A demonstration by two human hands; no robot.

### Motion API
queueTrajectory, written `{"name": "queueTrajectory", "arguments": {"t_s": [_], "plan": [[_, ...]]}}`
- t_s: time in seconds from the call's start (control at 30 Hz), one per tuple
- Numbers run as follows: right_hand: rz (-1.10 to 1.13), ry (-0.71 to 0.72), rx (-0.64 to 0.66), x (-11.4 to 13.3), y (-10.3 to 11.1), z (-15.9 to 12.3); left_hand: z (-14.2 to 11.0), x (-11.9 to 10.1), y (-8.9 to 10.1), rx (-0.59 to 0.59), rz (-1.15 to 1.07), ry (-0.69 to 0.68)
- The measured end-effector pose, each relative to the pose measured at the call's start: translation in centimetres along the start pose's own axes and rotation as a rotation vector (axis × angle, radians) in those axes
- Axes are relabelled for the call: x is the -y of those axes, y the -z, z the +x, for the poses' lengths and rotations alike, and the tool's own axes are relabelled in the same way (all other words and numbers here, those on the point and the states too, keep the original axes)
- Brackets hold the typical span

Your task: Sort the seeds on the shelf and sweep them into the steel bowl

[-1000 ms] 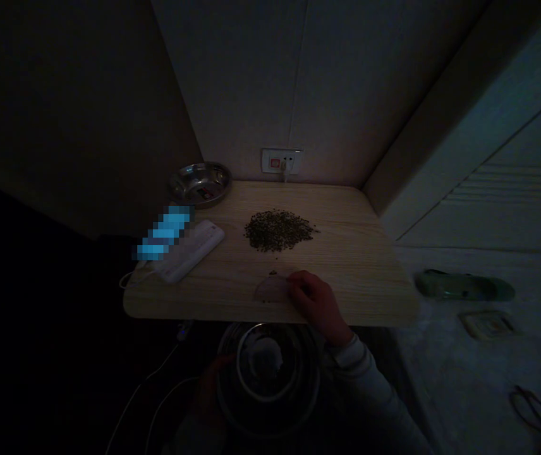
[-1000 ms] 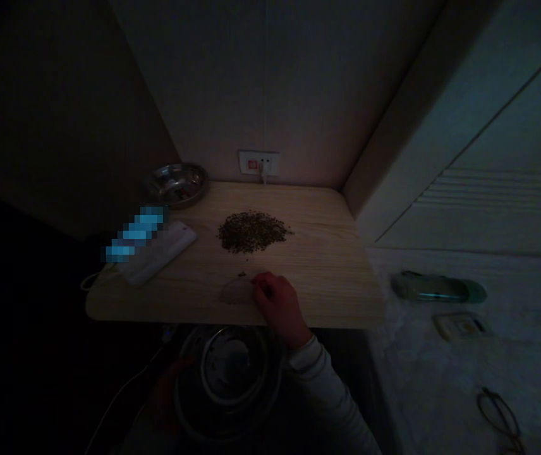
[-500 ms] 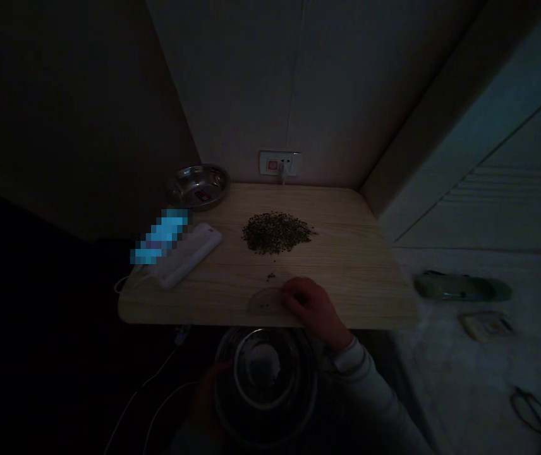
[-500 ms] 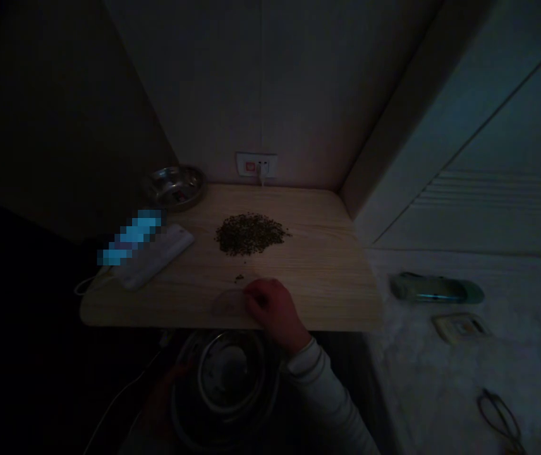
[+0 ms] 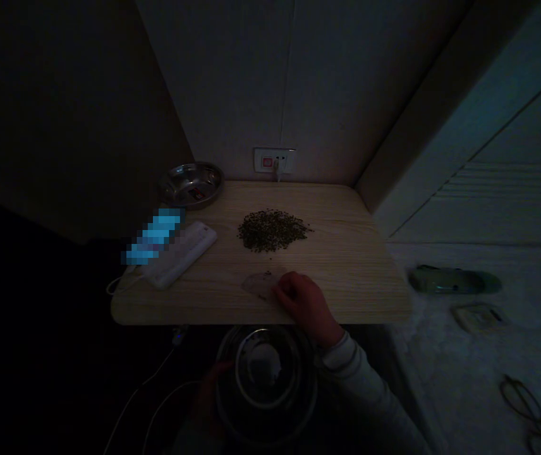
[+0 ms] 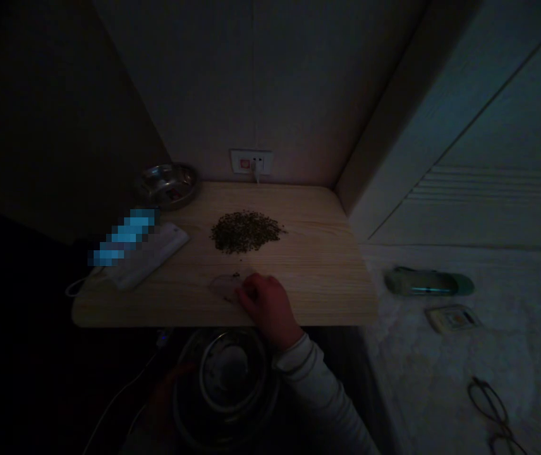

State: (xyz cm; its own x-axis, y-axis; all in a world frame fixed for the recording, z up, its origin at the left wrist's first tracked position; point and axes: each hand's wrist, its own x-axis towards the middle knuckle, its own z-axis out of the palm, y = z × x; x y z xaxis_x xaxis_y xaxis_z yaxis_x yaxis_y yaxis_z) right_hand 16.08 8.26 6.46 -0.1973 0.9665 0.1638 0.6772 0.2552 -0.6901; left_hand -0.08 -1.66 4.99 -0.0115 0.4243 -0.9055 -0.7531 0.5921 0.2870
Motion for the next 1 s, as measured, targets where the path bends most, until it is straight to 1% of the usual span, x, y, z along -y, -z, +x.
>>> {"name": "queueTrajectory", "arguments": {"t_s": [0.13, 0.23, 0.37, 0.43, 0.53, 0.63, 0.8, 0.9, 1.0], "plan": [[0.040, -0.032, -0.011, 0.1, 0.1, -0.1, 0.1, 0.0, -0.1, 0.003, -0.011, 0.017], [0.174, -0.073, -0.022, -0.2, 0.3, -0.1, 0.1, 0.0, -0.1, -0.011, -0.015, 0.038], [0.420, -0.169, -0.121, -0.5, 0.5, -0.2, 0.0, 0.0, -0.1, -0.031, -0.011, 0.046], [0.471, -0.193, -0.183, -0.6, 0.6, -0.2, 0.0, 0.0, -0.1, -0.038, -0.007, 0.034], [0.462, -0.218, -0.250, -0.5, 0.7, -0.3, 0.1, 0.1, 0.0, -0.052, 0.005, 0.019], [0.445, -0.225, -0.274, -0.4, 0.8, -0.3, 0.0, 0.2, 0.0, -0.074, 0.010, -0.009], [0.400, -0.212, -0.255, -0.3, 0.9, -0.2, -0.9, 0.3, -0.3, -0.089, 0.075, -0.116], [0.371, -0.207, -0.246, -0.4, 0.8, -0.3, -0.8, 0.2, -0.2, -0.151, 0.111, -0.158], [0.362, -0.193, -0.203, -0.5, 0.7, -0.3, -0.1, 0.1, 0.3, -0.146, 0.127, -0.106]]}}
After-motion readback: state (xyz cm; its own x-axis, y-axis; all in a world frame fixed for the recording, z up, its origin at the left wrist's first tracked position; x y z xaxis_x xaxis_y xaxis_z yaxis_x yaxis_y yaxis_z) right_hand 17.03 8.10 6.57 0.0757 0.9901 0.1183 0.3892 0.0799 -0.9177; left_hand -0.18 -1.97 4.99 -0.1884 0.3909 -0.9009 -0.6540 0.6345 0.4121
